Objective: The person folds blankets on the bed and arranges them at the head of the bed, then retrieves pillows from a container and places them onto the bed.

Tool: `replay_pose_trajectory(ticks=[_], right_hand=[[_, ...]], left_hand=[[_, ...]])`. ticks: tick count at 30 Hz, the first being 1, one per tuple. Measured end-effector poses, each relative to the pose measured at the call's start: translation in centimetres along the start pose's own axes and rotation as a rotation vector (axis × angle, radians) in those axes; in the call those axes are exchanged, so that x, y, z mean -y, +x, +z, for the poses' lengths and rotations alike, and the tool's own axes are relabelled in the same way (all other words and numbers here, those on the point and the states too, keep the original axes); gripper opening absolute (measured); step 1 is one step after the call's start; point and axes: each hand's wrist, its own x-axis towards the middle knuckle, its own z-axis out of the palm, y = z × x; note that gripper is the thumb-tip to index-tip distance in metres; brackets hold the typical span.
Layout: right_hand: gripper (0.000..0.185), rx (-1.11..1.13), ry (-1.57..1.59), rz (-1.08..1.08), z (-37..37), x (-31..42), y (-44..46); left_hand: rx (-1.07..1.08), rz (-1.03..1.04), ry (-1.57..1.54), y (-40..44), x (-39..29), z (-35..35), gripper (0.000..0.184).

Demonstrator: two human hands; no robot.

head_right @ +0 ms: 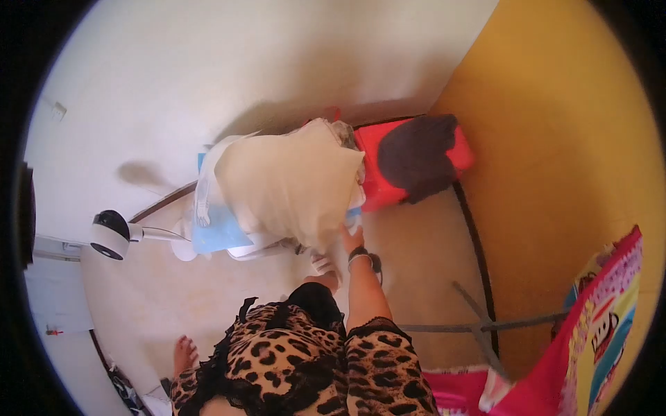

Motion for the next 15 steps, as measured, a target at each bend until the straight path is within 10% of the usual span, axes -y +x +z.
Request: replay_pose_trajectory(ticks=[5,11,15], right_hand=[[0.088,0.171,0.158,0.172,2.3,1.9,5.2],[0.059,0.429,0.331,-0.161,7.9,1.7,9.6],[0.061,0.259,0.912,0.394,5.9,6.0,8.9]], left_hand=[[-0.081,-0.258,0.14,-1.4,2.2,1.1,0.044],[-0.236,-0.17,0.134,-5.9,-3.0,7.9,0.042],[-0.247,-0.1,0.198,-6.8,-2.6,9.4,0.045]])
